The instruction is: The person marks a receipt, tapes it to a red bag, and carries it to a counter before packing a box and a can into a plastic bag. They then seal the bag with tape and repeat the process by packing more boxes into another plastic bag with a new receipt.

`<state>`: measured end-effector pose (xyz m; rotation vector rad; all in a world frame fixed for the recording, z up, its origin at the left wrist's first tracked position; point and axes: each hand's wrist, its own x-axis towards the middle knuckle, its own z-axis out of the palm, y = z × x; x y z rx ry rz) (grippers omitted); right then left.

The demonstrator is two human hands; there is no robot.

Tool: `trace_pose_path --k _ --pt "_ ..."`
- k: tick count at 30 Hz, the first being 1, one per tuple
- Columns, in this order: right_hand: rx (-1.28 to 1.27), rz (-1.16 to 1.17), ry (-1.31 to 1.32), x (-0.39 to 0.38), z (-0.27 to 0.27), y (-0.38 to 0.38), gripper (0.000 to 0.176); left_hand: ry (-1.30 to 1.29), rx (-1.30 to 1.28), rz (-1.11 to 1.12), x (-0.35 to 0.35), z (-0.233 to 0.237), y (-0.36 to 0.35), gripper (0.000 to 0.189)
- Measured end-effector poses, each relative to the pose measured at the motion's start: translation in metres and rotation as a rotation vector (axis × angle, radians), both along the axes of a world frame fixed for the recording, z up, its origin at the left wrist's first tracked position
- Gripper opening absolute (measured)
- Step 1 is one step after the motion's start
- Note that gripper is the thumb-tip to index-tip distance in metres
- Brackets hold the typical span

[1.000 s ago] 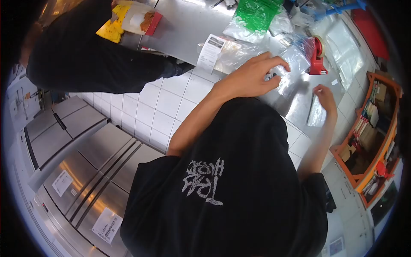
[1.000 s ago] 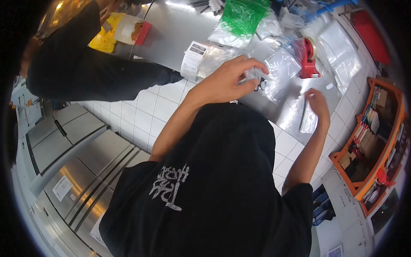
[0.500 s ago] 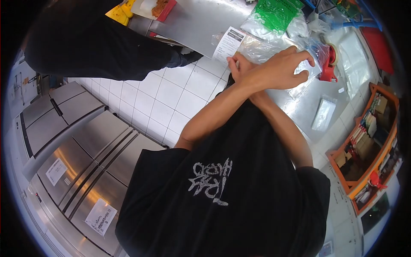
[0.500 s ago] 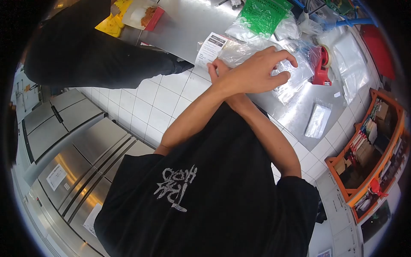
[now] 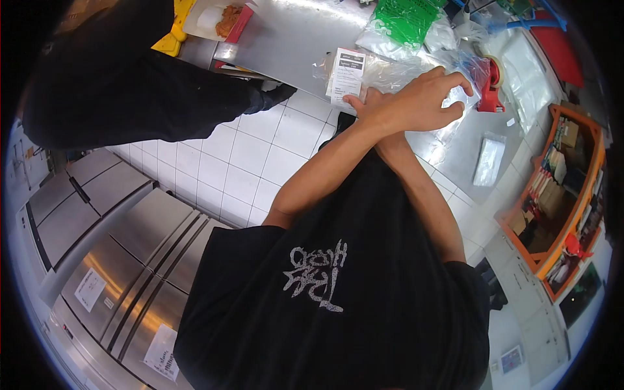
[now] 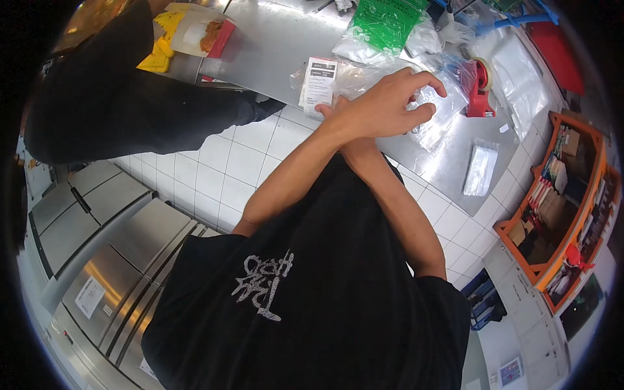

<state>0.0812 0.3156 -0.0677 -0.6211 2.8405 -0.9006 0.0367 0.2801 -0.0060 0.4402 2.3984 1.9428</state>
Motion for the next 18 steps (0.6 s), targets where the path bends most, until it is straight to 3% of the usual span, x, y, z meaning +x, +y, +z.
trace_pose_path --k 1,3,7,9,10,11,12,16,18 --pt "0.006 -0.008 0.000 0.000 -0.002 0.002 0.044 -0.009 0.000 -0.007 0.000 0.001 -0.001 0.031" --pt "-0.262 -0.067 -0.111 0.001 -0.006 0.003 0.051 -0.015 -0.001 -0.022 0.001 0.000 -0.002 0.031" --pt "-0.311 -0.206 -0.289 0.002 -0.023 0.007 0.054 -0.013 0.030 -0.053 0.000 -0.003 -0.004 0.032" --pt "-0.467 -0.187 -0.458 -0.001 -0.020 0.012 0.054 -0.015 0.036 -0.058 0.000 -0.005 -0.004 0.033" --pt "-0.463 -0.195 -0.459 -0.001 -0.017 0.015 0.054 -0.016 0.035 -0.057 0.000 -0.005 -0.004 0.033" --pt "-0.307 -0.111 -0.493 -0.002 -0.013 0.018 0.039 -0.016 0.039 -0.064 -0.001 -0.005 -0.004 0.033" --pt "-0.152 -0.027 -0.526 -0.002 -0.010 0.019 0.042 -0.021 0.043 -0.080 -0.001 -0.005 -0.005 0.033" --pt "-0.045 -0.132 -0.543 0.000 -0.017 0.011 0.036 -0.008 0.064 -0.097 -0.002 -0.006 -0.006 0.032" --pt "-0.001 0.110 -0.098 0.006 -0.038 0.017 0.038 -0.012 0.071 -0.100 -0.002 -0.007 -0.008 0.032"
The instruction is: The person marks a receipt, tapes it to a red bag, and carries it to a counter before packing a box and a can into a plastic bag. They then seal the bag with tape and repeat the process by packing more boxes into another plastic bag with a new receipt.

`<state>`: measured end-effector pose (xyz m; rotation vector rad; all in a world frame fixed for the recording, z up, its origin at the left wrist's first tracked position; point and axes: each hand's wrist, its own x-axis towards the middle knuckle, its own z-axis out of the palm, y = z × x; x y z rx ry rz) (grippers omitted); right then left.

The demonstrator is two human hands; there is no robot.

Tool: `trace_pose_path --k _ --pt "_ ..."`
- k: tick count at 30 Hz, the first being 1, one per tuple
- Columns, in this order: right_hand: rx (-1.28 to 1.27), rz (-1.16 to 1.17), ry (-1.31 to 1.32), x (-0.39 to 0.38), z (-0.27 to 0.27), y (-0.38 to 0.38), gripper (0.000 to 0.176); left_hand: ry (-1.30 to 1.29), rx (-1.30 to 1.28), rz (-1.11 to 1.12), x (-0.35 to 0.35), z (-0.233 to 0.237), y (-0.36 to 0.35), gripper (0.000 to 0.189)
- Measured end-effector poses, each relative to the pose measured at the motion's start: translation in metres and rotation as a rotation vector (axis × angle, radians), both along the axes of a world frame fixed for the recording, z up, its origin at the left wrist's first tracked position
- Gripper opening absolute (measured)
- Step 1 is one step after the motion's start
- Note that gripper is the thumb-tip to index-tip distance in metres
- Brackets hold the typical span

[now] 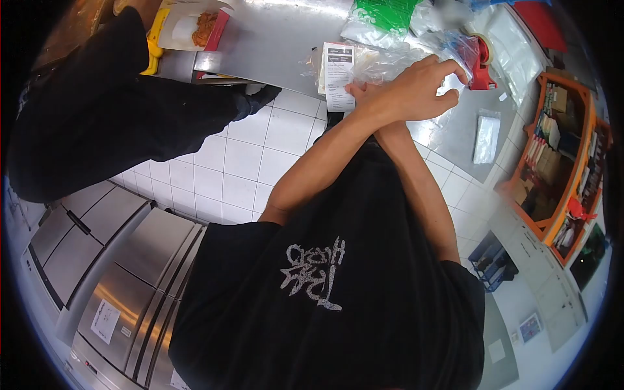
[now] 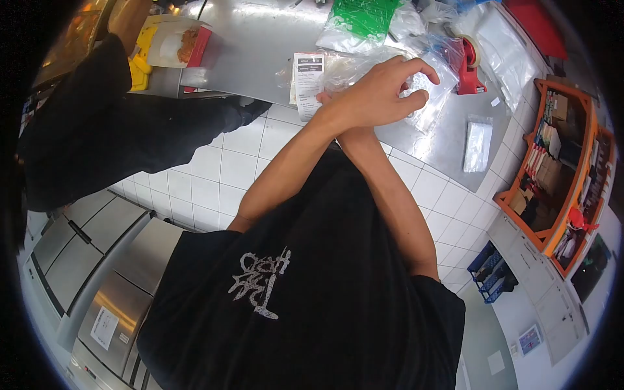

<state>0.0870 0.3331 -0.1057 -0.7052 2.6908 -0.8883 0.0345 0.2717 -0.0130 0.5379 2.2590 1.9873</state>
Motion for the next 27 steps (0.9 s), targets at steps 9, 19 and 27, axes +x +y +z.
trace_pose_path --k 9,19,27 --pt "-0.340 -0.327 -0.317 -0.014 -0.003 0.002 0.069 0.024 0.039 0.042 0.000 -0.004 -0.002 0.031" --pt "-0.606 -0.230 -0.437 0.017 -0.032 0.068 0.040 0.129 0.098 -0.101 0.000 0.044 0.008 0.040" --pt "-0.691 -0.319 -0.741 0.102 0.045 0.174 0.028 0.107 -0.119 -0.215 0.012 0.154 0.044 0.037"
